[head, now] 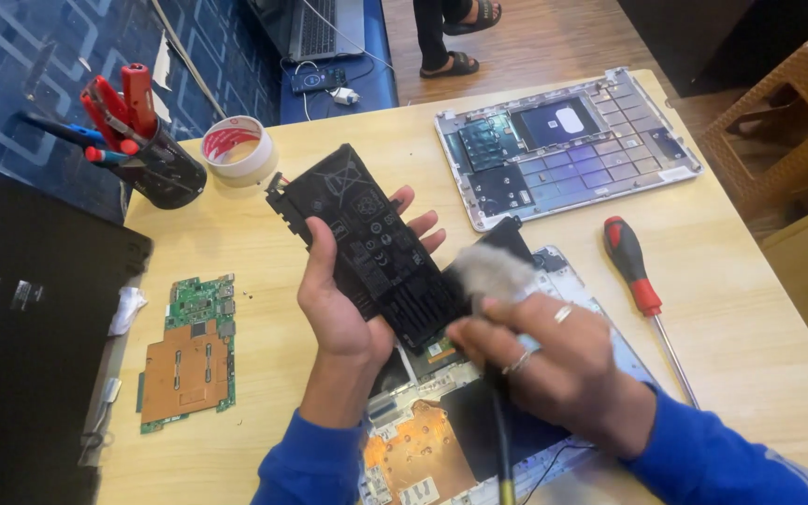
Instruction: Disassembling a laptop by removing the back cover, unscrewing internal components, extracting the motherboard and battery, and cleaning parts with a brush.
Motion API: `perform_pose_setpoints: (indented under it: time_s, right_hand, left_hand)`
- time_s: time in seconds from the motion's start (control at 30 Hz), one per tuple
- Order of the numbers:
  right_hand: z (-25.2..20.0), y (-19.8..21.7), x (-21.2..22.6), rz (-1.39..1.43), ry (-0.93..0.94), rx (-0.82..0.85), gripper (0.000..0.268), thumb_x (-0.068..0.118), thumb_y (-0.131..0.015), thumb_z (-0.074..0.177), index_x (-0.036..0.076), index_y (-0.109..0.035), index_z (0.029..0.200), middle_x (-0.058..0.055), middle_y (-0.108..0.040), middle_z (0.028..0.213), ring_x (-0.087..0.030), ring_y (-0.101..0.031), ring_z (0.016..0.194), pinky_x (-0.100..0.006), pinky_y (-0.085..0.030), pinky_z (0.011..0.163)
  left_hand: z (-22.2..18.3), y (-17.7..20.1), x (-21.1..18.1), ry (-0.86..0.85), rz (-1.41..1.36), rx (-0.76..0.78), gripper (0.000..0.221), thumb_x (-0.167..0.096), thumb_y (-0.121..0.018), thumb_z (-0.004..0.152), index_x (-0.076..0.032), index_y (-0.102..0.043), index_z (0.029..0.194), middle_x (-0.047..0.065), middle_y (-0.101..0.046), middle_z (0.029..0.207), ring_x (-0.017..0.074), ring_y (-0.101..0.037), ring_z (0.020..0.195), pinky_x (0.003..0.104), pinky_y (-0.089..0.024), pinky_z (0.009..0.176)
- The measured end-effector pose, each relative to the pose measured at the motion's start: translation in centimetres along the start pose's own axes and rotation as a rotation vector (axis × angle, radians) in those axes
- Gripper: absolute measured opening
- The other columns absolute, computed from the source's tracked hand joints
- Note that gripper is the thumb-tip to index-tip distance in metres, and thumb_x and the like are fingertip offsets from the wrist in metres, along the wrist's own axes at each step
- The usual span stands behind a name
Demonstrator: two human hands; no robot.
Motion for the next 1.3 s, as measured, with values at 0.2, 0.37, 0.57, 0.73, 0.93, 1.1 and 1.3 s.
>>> perform_pose_setpoints:
  time_s: [0.2, 0.37, 0.57, 0.73, 0.93, 1.1, 1.3]
  right_hand:
    - [0.9, 0.7, 2.1, 0.354, 0.039, 0.010, 0.026, 0.022, -0.088, 0.088, 0.004, -0.072, 0.098, -0.015, -0.069, 0.096, -0.019, -0.062, 0.060, -0.031, -0.052, 0.054]
    - [0.3, 2.0, -1.5, 0.272, -0.274, -0.061, 0.022, 0.018, -0.081, 0.087, 0.006, -0.069, 0.101, -0.013, -0.073, 0.098, -0.022, -0.074, 0.083, -0.030, -0.061, 0.080]
    - [0.5, 1.5, -2.1, 0.230, -0.390, -0.048, 0.024, 0.020, -0.085, 0.084, 0.006, -0.069, 0.095, -0.012, -0.073, 0.099, -0.022, -0.073, 0.088, -0.030, -0.058, 0.086]
    - [0.6, 0.2, -0.7, 0.346, -0.297, 0.044, 0.024, 0.017, -0.080, 0.087, 0.002, -0.067, 0.100, -0.015, -0.070, 0.102, -0.026, -0.072, 0.087, -0.032, -0.061, 0.081]
    - [0.7, 1.3, -3.2, 0.277, -0.535, 0.057, 0.021, 0.021, -0.080, 0.085, 0.010, -0.069, 0.098, -0.005, -0.073, 0.090, -0.021, -0.067, 0.088, -0.031, -0.053, 0.082]
    - [0.6, 0.3, -5.5, 0.283, -0.956, 0.468, 0.056, 0.056, -0.042, 0.089, 0.019, -0.059, 0.128, -0.008, -0.075, 0.066, -0.030, -0.073, 0.065, -0.040, -0.048, 0.064]
    - [-0.4, 0.1, -6.4, 0.221, -0.903, 0.429, 0.043, 0.037, -0.038, 0.104, 0.007, -0.065, 0.087, -0.011, -0.066, 0.070, -0.028, -0.060, 0.063, -0.043, -0.042, 0.062]
  left_hand:
    - [-0.1, -0.3, 1.3, 0.220, 0.071, -0.046, 0.081, -0.056, -0.045, 0.090, 0.010, -0.055, 0.136, 0.027, -0.063, 0.135, 0.0451, -0.067, 0.102, 0.058, -0.055, 0.093]
    - [-0.7, -0.2, 2.9, 0.291, 0.083, 0.165, 0.071, -0.053, -0.045, 0.099, 0.008, -0.059, 0.132, 0.027, -0.067, 0.130, 0.0414, -0.070, 0.105, 0.057, -0.057, 0.091]
    - [-0.7, 0.5, 4.5, 0.398, 0.088, 0.113, 0.077, -0.057, -0.045, 0.098, 0.011, -0.063, 0.129, 0.029, -0.070, 0.117, 0.0383, -0.068, 0.106, 0.049, -0.054, 0.097]
    - [-0.4, 0.4, 3.8, 0.439, 0.143, -0.067, 0.082, -0.061, -0.043, 0.092, 0.009, -0.061, 0.132, 0.024, -0.068, 0.129, 0.0383, -0.068, 0.105, 0.050, -0.054, 0.094]
    - [-0.8, -0.3, 2.9, 0.272, 0.206, -0.166, 0.059, -0.043, -0.050, 0.094, 0.005, -0.065, 0.125, 0.028, -0.071, 0.124, 0.0399, -0.069, 0.112, 0.053, -0.057, 0.100]
    - [-0.7, 0.3, 2.9, 0.193, 0.086, -0.230, 0.063, -0.051, -0.047, 0.097, 0.002, -0.065, 0.126, 0.021, -0.071, 0.121, 0.0381, -0.068, 0.110, 0.051, -0.056, 0.098]
    - [-1.7, -3.6, 0.1, 0.158, 0.800, 0.067, 0.081, -0.059, -0.023, 0.094, -0.003, -0.062, 0.137, 0.014, -0.068, 0.140, 0.0242, -0.063, 0.135, 0.037, -0.048, 0.116]
Point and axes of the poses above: each hand's wrist, its own z-axis towards the middle knuckle, its own y-axis out of the back of the hand, x = y × z, the point moved 4 cm from there along z, towards the middle knuckle
